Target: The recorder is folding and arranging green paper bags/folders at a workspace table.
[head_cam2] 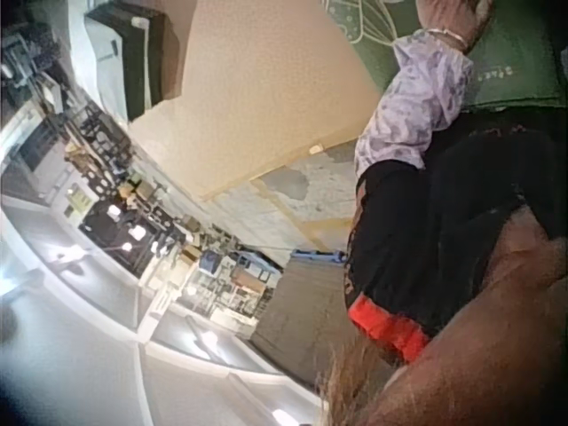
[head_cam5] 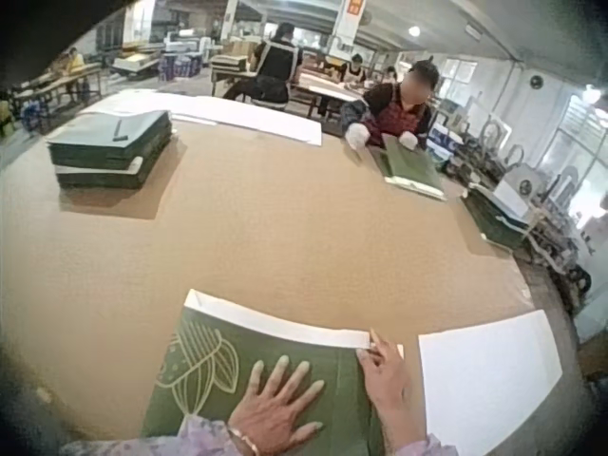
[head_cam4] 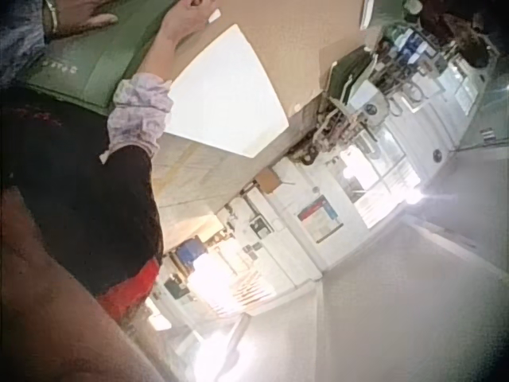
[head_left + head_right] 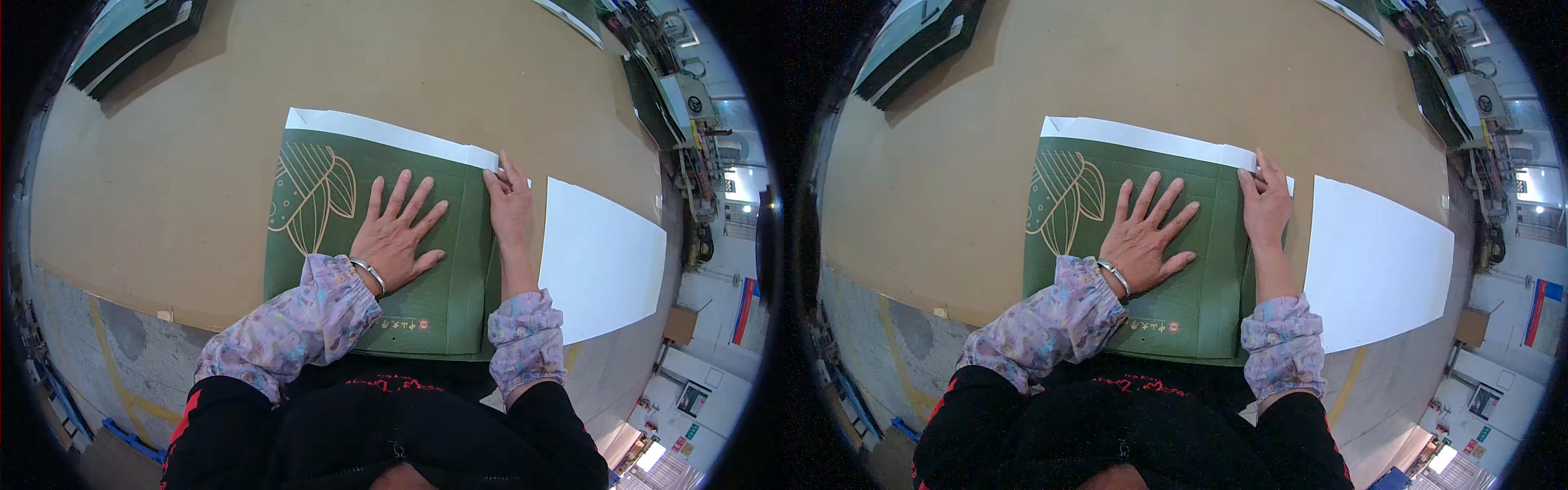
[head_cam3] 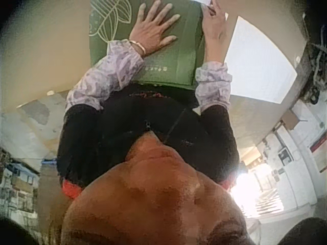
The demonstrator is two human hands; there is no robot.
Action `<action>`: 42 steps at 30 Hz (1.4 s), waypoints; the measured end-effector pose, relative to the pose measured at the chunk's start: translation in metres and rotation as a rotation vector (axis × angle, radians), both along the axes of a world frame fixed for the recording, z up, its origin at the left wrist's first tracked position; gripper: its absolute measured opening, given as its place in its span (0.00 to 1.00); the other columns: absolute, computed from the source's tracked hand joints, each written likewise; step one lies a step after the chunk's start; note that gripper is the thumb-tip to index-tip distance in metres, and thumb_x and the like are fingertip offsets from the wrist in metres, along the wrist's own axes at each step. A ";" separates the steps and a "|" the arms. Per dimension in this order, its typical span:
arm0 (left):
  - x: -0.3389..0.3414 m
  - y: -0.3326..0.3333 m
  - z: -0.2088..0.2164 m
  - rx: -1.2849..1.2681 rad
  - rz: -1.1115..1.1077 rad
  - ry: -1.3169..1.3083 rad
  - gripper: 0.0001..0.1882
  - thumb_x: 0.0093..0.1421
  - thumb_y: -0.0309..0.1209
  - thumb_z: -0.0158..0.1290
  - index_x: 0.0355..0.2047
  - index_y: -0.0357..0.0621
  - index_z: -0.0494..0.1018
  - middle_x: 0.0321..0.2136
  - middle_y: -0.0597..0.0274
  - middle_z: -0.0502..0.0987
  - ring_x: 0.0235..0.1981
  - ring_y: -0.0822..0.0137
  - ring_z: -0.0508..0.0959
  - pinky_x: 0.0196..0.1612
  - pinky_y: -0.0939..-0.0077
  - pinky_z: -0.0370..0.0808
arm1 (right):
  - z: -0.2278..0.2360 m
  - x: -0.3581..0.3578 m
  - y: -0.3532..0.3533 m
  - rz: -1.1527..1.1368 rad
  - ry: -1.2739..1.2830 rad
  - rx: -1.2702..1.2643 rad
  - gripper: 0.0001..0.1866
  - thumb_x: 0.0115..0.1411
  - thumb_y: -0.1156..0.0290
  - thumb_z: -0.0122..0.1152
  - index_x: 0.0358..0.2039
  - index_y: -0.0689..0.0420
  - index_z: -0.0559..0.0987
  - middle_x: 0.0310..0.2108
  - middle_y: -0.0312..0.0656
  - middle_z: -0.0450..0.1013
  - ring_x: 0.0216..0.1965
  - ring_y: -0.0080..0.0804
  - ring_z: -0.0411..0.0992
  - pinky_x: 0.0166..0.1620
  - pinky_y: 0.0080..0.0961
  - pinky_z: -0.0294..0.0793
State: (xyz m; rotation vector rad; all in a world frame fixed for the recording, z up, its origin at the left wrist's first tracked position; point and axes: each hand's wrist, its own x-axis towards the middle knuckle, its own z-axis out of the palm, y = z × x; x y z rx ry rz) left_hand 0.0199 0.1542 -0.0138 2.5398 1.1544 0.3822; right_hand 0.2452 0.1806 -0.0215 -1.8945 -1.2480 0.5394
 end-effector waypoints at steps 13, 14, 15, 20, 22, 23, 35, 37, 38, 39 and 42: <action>0.003 0.001 0.004 -0.019 -0.001 0.030 0.36 0.59 0.59 0.46 0.65 0.60 0.60 0.69 0.57 0.48 0.71 0.49 0.41 0.68 0.40 0.32 | -0.007 -0.006 0.003 0.008 -0.358 0.058 0.18 0.58 0.68 0.65 0.50 0.47 0.81 0.49 0.41 0.71 0.46 0.30 0.71 0.47 0.24 0.72; 0.002 0.000 0.004 -0.020 0.000 0.039 0.36 0.59 0.60 0.46 0.65 0.60 0.60 0.69 0.57 0.47 0.71 0.49 0.41 0.68 0.40 0.32 | -0.007 -0.008 0.002 0.009 -0.355 0.056 0.18 0.58 0.68 0.65 0.50 0.47 0.81 0.49 0.41 0.71 0.46 0.30 0.71 0.47 0.24 0.72; 0.001 0.000 0.004 -0.022 -0.001 0.041 0.36 0.59 0.60 0.46 0.65 0.60 0.60 0.69 0.57 0.47 0.71 0.49 0.41 0.68 0.40 0.32 | -0.006 -0.011 0.002 0.012 -0.385 0.063 0.17 0.58 0.68 0.65 0.49 0.47 0.81 0.49 0.41 0.71 0.47 0.32 0.70 0.49 0.27 0.71; 0.000 0.000 0.003 -0.034 -0.007 0.035 0.37 0.58 0.59 0.47 0.65 0.60 0.60 0.69 0.57 0.49 0.70 0.48 0.42 0.68 0.40 0.34 | -0.009 -0.023 0.005 0.035 -0.533 -0.007 0.16 0.60 0.68 0.59 0.50 0.48 0.81 0.50 0.41 0.70 0.50 0.38 0.67 0.53 0.33 0.67; 0.006 0.003 0.004 -0.034 -0.022 0.048 0.36 0.58 0.58 0.47 0.64 0.60 0.60 0.69 0.57 0.50 0.70 0.48 0.43 0.68 0.40 0.34 | -0.023 -0.016 0.017 0.086 -0.906 0.085 0.20 0.57 0.74 0.54 0.51 0.48 0.77 0.50 0.38 0.69 0.50 0.40 0.67 0.52 0.38 0.66; 0.009 0.001 0.005 -0.034 -0.027 0.055 0.36 0.58 0.58 0.48 0.64 0.60 0.61 0.68 0.56 0.50 0.70 0.48 0.44 0.67 0.40 0.35 | -0.026 -0.011 0.034 0.103 -0.875 0.136 0.22 0.56 0.74 0.52 0.53 0.49 0.75 0.50 0.38 0.69 0.51 0.41 0.66 0.53 0.39 0.65; 0.006 0.005 -0.036 0.184 0.046 0.009 0.26 0.63 0.44 0.45 0.62 0.59 0.64 0.65 0.60 0.58 0.68 0.49 0.51 0.67 0.41 0.39 | -0.041 -0.045 -0.019 0.265 -0.824 0.273 0.29 0.59 0.72 0.47 0.64 0.51 0.63 0.59 0.43 0.62 0.59 0.39 0.60 0.61 0.46 0.54; -0.001 0.003 -0.039 0.183 0.046 0.033 0.26 0.64 0.44 0.44 0.62 0.60 0.63 0.65 0.60 0.57 0.68 0.50 0.51 0.67 0.41 0.39 | -0.029 -0.070 -0.099 0.345 -0.781 0.117 0.30 0.60 0.72 0.46 0.65 0.53 0.60 0.61 0.46 0.59 0.64 0.41 0.56 0.64 0.48 0.50; -0.003 0.008 -0.042 0.212 0.057 0.043 0.26 0.65 0.45 0.42 0.63 0.60 0.62 0.65 0.60 0.57 0.68 0.50 0.51 0.67 0.41 0.40 | -0.021 -0.079 -0.131 0.363 -0.722 0.035 0.31 0.60 0.71 0.47 0.66 0.55 0.58 0.63 0.47 0.57 0.65 0.43 0.54 0.65 0.48 0.49; 0.000 0.011 -0.042 0.238 0.063 0.038 0.26 0.65 0.46 0.41 0.63 0.61 0.61 0.65 0.61 0.57 0.68 0.50 0.51 0.68 0.41 0.40 | -0.010 -0.083 -0.161 0.374 -0.676 -0.053 0.32 0.60 0.71 0.48 0.66 0.58 0.56 0.65 0.48 0.55 0.67 0.44 0.52 0.66 0.48 0.48; 0.003 0.011 -0.041 0.267 0.067 0.079 0.27 0.65 0.48 0.42 0.64 0.62 0.60 0.66 0.62 0.56 0.68 0.51 0.50 0.67 0.41 0.40 | -0.006 -0.083 -0.202 0.342 -0.625 -0.094 0.35 0.60 0.71 0.52 0.67 0.62 0.53 0.66 0.50 0.52 0.67 0.46 0.50 0.66 0.47 0.49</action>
